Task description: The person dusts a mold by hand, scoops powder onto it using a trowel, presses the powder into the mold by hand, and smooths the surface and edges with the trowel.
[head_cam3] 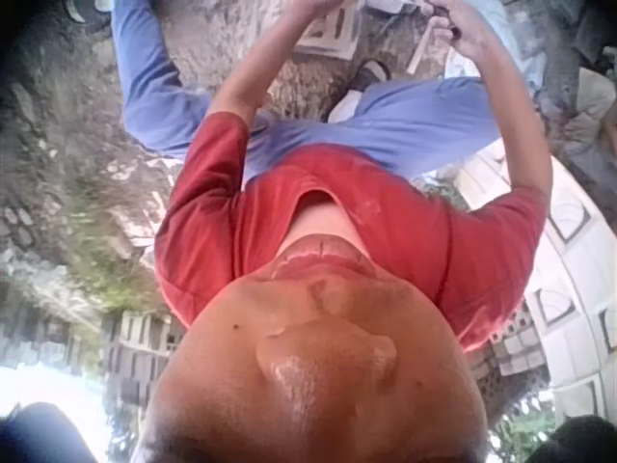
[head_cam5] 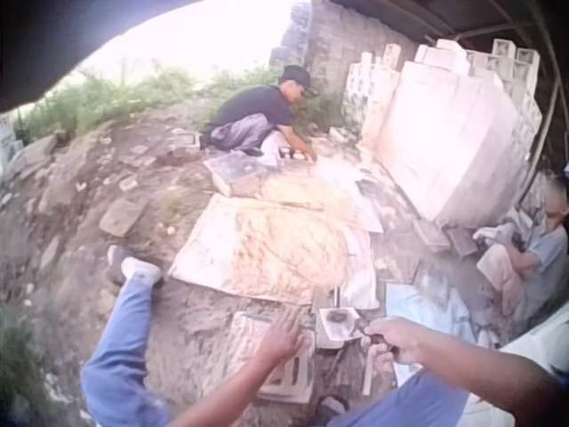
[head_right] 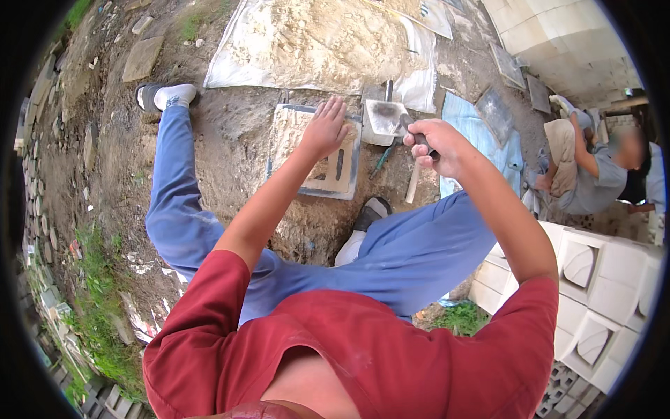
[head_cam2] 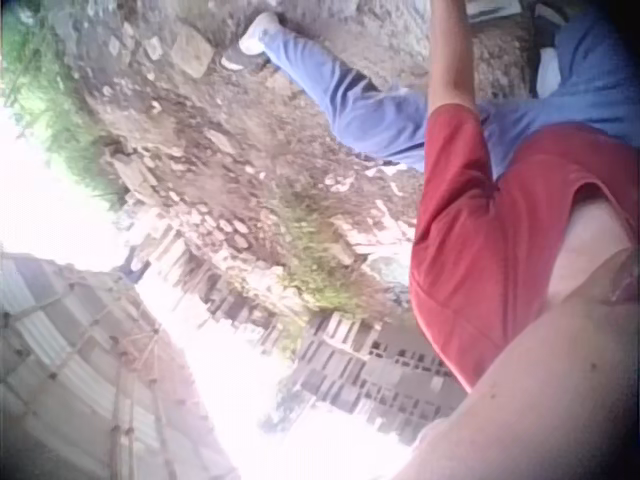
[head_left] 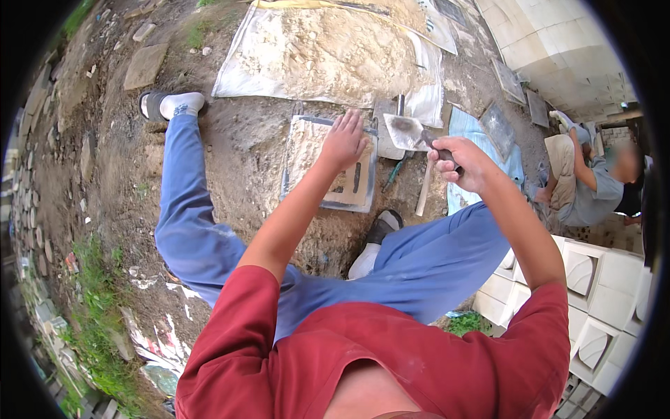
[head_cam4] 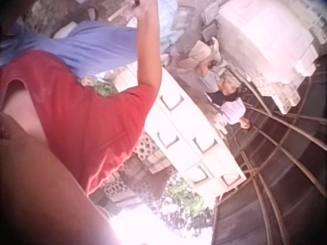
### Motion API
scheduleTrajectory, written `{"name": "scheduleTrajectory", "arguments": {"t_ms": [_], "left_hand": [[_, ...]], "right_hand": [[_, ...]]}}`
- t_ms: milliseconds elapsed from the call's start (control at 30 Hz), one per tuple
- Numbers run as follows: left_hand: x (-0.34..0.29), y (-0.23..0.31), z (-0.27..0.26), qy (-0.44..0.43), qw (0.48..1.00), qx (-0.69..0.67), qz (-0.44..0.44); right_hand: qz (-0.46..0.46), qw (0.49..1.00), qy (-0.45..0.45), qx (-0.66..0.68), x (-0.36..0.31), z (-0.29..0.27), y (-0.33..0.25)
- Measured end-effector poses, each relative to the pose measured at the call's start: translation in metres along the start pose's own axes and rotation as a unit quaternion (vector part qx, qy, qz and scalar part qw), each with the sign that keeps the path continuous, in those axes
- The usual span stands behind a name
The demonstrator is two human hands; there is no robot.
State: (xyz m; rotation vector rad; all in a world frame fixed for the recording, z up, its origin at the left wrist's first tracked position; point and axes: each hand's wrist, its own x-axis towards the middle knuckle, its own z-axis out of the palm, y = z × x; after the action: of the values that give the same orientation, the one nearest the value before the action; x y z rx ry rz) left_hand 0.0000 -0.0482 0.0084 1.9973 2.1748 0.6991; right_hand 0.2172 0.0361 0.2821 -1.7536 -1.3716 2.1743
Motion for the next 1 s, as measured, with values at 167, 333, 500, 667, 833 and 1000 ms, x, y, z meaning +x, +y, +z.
{"name": "scheduleTrajectory", "arguments": {"t_ms": [167,333,500,667,833,1000], "left_hand": [[-0.018,0.012,0.008,-0.014,0.998,0.006,0.062],[-0.044,0.024,-0.01,-0.063,0.997,0.01,0.05],[-0.062,0.041,-0.026,-0.1,0.994,-0.033,0.015],[-0.068,0.048,-0.034,-0.136,0.989,-0.053,0.006],[-0.044,0.029,-0.031,-0.097,0.993,-0.041,-0.052],[-0.054,-0.007,-0.033,-0.043,0.992,0.023,-0.119]], "right_hand": [[-0.044,0.998,0.017,-0.04,0.081,-0.025,-0.021],[-0.166,0.972,-0.002,-0.164,0.221,-0.013,-0.046],[-0.261,0.947,0.011,-0.186,0.378,0.004,-0.059],[-0.322,0.93,0.065,-0.163,0.469,0.012,-0.063],[-0.422,0.765,0.313,-0.371,0.486,-0.007,-0.04],[-0.45,0.734,0.238,-0.449,0.409,-0.007,-0.008]]}}
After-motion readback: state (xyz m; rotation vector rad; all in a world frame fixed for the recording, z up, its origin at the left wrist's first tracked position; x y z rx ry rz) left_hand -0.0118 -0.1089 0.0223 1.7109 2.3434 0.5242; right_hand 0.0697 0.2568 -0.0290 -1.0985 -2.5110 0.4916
